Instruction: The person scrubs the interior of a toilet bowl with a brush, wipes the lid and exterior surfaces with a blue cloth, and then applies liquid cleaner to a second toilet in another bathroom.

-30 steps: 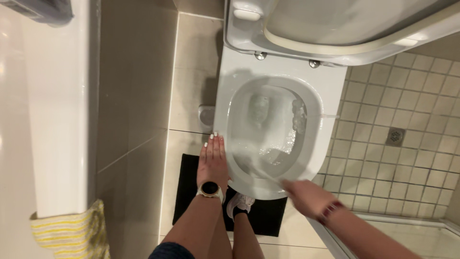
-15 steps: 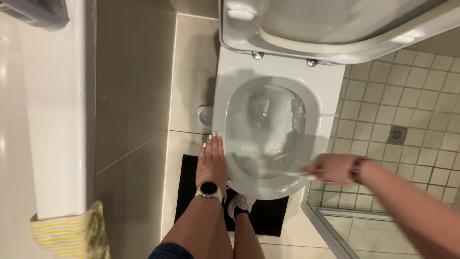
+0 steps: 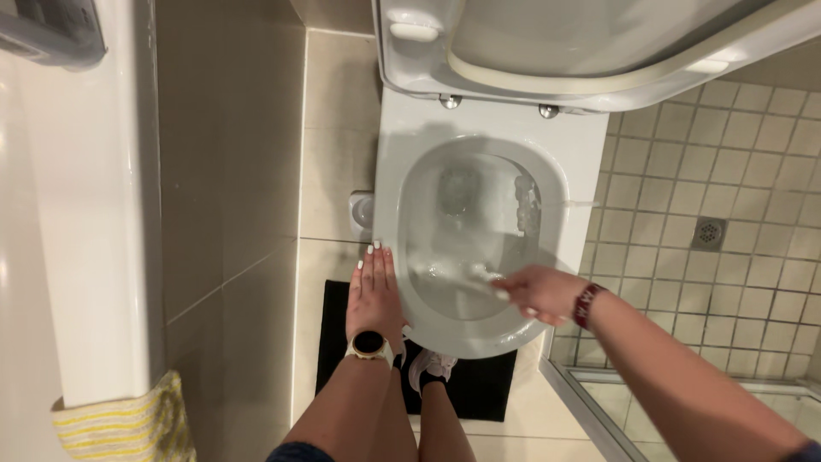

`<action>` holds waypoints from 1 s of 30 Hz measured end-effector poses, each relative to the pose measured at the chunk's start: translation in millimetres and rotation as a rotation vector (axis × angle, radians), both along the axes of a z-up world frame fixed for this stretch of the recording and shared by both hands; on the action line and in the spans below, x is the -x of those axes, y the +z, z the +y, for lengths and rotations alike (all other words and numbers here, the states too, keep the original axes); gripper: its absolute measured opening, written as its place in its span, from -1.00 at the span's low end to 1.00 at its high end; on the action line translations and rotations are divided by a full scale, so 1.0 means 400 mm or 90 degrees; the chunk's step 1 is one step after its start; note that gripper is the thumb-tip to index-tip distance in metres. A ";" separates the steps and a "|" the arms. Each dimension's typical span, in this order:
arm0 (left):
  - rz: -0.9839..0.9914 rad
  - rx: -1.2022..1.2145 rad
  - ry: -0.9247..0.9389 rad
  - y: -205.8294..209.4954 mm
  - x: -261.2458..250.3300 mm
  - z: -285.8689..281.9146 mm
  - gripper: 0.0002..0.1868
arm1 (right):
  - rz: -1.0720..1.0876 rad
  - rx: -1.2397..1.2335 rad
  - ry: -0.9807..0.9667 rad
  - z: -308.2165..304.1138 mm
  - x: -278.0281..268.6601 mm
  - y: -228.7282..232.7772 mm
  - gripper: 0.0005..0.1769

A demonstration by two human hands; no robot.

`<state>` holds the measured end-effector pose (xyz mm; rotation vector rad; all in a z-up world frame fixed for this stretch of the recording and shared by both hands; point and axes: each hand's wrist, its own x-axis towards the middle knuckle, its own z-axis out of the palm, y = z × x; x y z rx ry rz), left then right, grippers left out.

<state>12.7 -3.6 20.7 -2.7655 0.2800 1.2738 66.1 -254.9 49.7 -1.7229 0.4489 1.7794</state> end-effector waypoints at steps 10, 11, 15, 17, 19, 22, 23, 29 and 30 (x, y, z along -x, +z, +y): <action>-0.013 -0.025 -0.014 -0.003 0.004 -0.003 0.28 | -0.028 -0.056 -0.890 -0.101 0.051 -0.087 -0.57; -0.020 -0.025 -0.012 -0.003 0.002 -0.002 0.29 | -0.027 -0.054 -0.933 -0.108 0.073 -0.091 -0.58; -0.065 -0.018 -0.023 -0.007 0.011 0.001 0.29 | -0.045 -0.050 -1.037 -0.027 0.086 -0.118 -0.54; -0.107 -0.031 -0.041 -0.013 0.016 0.000 0.29 | -0.061 0.057 -0.918 0.074 0.082 -0.134 -0.47; -0.070 -0.010 -0.022 -0.013 0.021 0.000 0.32 | -0.102 0.005 -0.801 0.146 0.098 -0.136 -0.41; -0.100 -0.013 -0.039 -0.013 0.021 0.004 0.33 | -0.059 0.024 -0.805 0.149 0.127 -0.155 -0.41; -0.128 -0.019 -0.054 -0.017 0.014 0.006 0.32 | -0.074 0.047 -0.746 0.140 0.133 -0.171 -0.44; -0.068 0.014 -0.012 -0.029 0.014 0.004 0.34 | -0.508 0.348 0.228 0.095 0.114 -0.223 -0.53; -0.062 0.018 -0.007 -0.029 0.024 0.005 0.33 | -0.505 0.375 0.298 0.091 0.086 -0.233 -0.49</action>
